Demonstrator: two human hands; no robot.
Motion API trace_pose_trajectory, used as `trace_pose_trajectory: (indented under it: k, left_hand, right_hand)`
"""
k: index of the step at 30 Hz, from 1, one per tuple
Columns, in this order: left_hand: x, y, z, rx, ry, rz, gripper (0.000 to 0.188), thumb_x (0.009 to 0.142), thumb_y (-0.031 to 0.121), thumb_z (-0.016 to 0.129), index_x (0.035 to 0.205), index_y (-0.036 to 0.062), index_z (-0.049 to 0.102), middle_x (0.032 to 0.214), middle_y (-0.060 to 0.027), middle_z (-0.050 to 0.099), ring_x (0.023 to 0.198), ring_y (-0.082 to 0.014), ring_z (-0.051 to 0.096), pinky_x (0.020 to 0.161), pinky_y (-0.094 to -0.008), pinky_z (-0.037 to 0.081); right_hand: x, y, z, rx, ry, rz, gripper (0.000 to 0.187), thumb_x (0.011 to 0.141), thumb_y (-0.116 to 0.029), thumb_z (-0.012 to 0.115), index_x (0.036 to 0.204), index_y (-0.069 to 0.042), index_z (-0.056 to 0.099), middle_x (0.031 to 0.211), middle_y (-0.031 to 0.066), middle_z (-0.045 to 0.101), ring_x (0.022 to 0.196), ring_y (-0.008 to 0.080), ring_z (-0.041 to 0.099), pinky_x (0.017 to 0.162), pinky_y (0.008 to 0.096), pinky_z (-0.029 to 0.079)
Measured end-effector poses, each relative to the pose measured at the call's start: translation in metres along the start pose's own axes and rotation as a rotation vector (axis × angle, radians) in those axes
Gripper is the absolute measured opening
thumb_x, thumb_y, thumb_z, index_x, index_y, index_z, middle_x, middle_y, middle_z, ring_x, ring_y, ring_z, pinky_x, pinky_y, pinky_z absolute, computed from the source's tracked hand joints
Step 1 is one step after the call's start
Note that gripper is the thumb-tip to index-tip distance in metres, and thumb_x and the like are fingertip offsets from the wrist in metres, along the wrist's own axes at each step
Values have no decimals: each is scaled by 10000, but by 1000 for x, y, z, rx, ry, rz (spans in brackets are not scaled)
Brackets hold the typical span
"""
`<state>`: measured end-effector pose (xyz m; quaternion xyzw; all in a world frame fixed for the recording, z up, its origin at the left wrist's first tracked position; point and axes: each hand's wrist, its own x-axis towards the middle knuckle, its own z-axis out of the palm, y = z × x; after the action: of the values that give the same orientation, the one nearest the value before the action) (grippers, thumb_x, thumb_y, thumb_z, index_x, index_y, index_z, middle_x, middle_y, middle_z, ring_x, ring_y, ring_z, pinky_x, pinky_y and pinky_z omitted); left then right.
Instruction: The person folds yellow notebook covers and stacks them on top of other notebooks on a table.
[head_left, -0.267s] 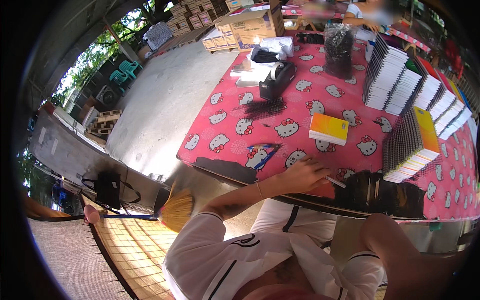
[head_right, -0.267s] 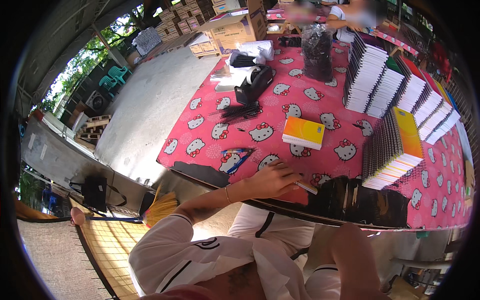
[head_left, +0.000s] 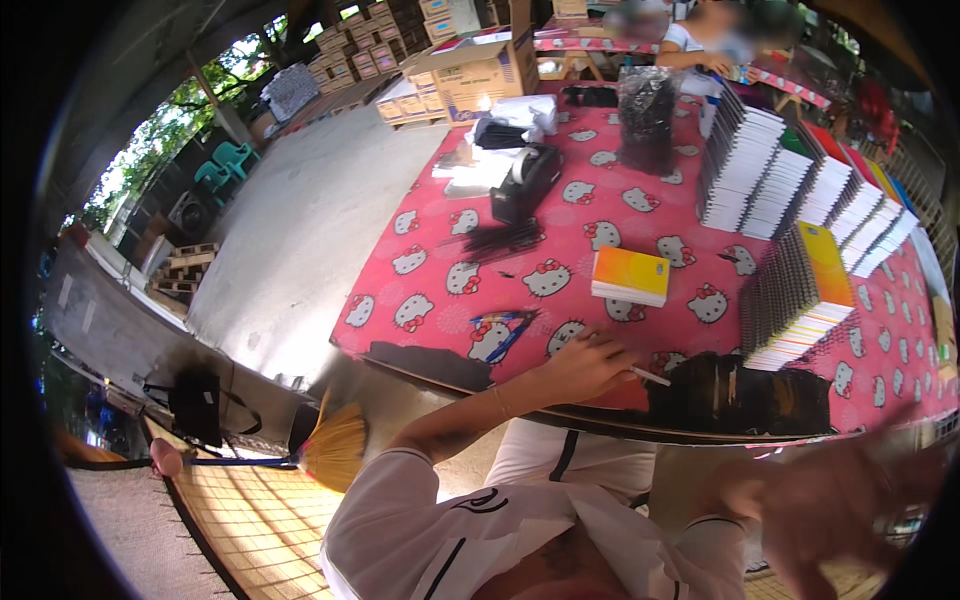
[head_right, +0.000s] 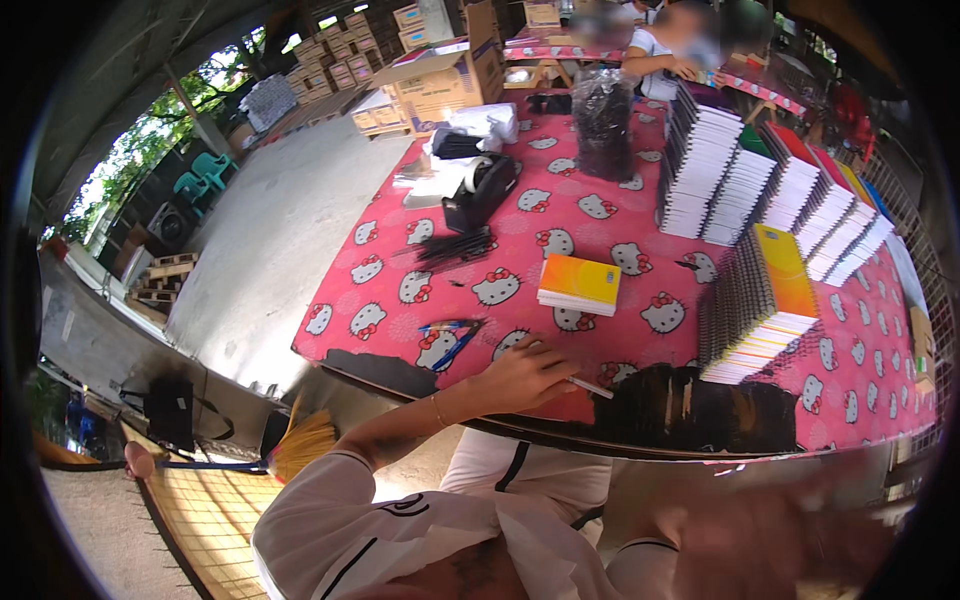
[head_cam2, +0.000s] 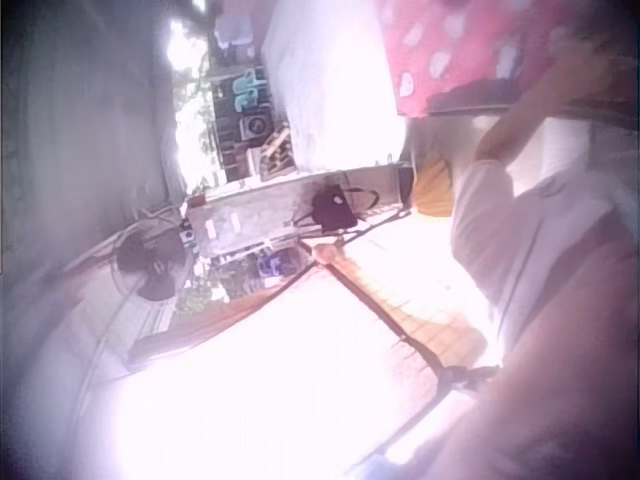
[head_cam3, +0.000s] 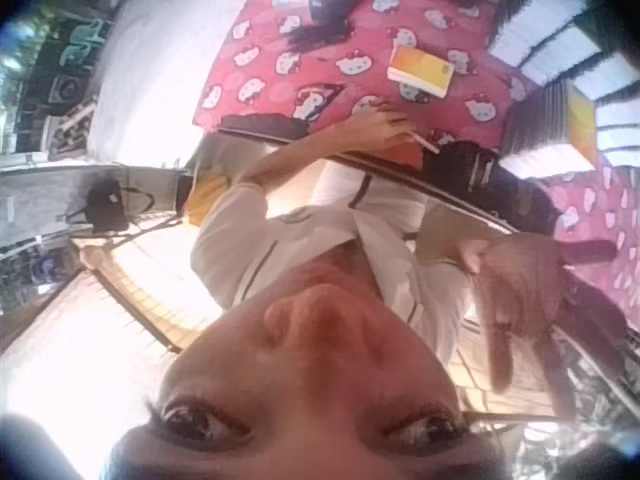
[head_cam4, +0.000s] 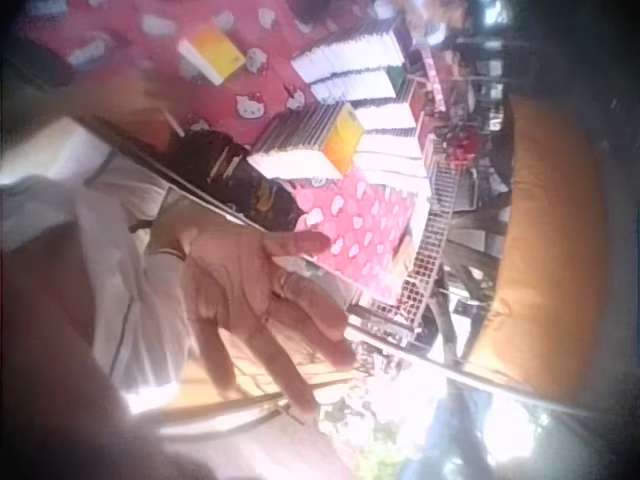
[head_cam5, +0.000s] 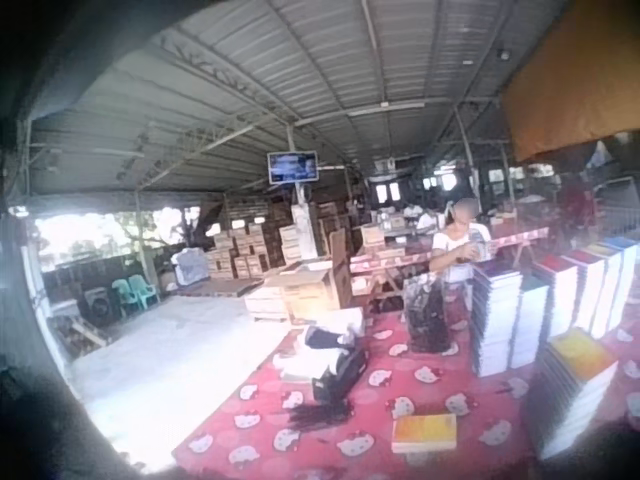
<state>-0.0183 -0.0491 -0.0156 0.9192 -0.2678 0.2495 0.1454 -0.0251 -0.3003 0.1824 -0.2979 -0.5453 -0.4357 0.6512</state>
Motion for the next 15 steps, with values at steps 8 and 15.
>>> trace_pose_trajectory:
  k: [8, 15]
  left_hand:
    - [-2, -7, 15, -10, 12, 6, 269, 911, 323, 683, 1097, 133, 648, 975, -26, 672, 943, -236, 668, 1062, -464, 406]
    - [-4, 28, 13, 240, -10, -241, 611, 949, 423, 609, 1430, 65, 489, 1492, -172, 462, 1419, -329, 407, 1116, -665, 240]
  right_hand:
    - [-246, 61, -72, -80, -462, 1416, 546, 886, -89, 740, 1391, -18, 546, 1159, 113, 716, 914, 143, 651, 850, 285, 520]
    - [-260, 58, -58, -316, -580, 1399, 239, 929, -122, 708, 1124, 17, 698, 827, 76, 676, 725, 81, 581, 656, 289, 487]
